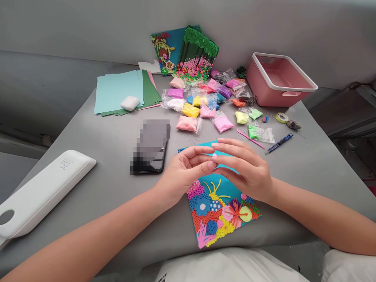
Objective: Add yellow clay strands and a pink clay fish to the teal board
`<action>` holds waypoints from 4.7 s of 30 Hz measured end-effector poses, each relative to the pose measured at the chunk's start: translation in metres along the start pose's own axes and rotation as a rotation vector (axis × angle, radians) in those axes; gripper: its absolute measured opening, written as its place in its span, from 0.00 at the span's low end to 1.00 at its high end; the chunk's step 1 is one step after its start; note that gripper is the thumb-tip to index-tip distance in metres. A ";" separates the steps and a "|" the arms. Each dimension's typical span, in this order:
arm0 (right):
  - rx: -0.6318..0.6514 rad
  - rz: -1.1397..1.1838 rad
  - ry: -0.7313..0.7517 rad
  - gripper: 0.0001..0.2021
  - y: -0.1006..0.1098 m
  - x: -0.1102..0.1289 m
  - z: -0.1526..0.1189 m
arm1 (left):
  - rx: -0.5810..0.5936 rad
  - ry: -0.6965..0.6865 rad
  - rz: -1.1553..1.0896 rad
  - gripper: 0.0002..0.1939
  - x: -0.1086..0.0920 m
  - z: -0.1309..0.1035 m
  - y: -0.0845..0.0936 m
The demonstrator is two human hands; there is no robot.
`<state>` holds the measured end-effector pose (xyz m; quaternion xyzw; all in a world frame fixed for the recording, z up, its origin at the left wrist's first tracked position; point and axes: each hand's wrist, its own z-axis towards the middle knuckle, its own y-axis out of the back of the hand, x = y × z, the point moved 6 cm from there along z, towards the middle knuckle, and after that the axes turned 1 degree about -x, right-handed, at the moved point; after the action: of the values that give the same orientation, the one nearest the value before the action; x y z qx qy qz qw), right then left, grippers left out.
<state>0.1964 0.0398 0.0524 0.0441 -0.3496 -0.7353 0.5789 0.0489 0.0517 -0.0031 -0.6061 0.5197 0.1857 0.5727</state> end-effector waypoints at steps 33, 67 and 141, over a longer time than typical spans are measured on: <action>-0.019 0.108 -0.220 0.07 0.011 -0.015 0.003 | -0.092 -0.005 0.081 0.15 -0.001 -0.002 0.003; -0.039 0.121 -0.392 0.03 0.015 -0.038 0.002 | -0.196 -0.043 -0.030 0.21 -0.012 0.002 0.013; 0.247 0.168 -0.591 0.13 -0.007 -0.073 -0.010 | -0.200 -0.091 -0.108 0.08 -0.013 0.002 0.015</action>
<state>0.2187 0.1003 0.0165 -0.1300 -0.5915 -0.6179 0.5014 0.0316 0.0615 -0.0010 -0.6782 0.4388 0.2325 0.5416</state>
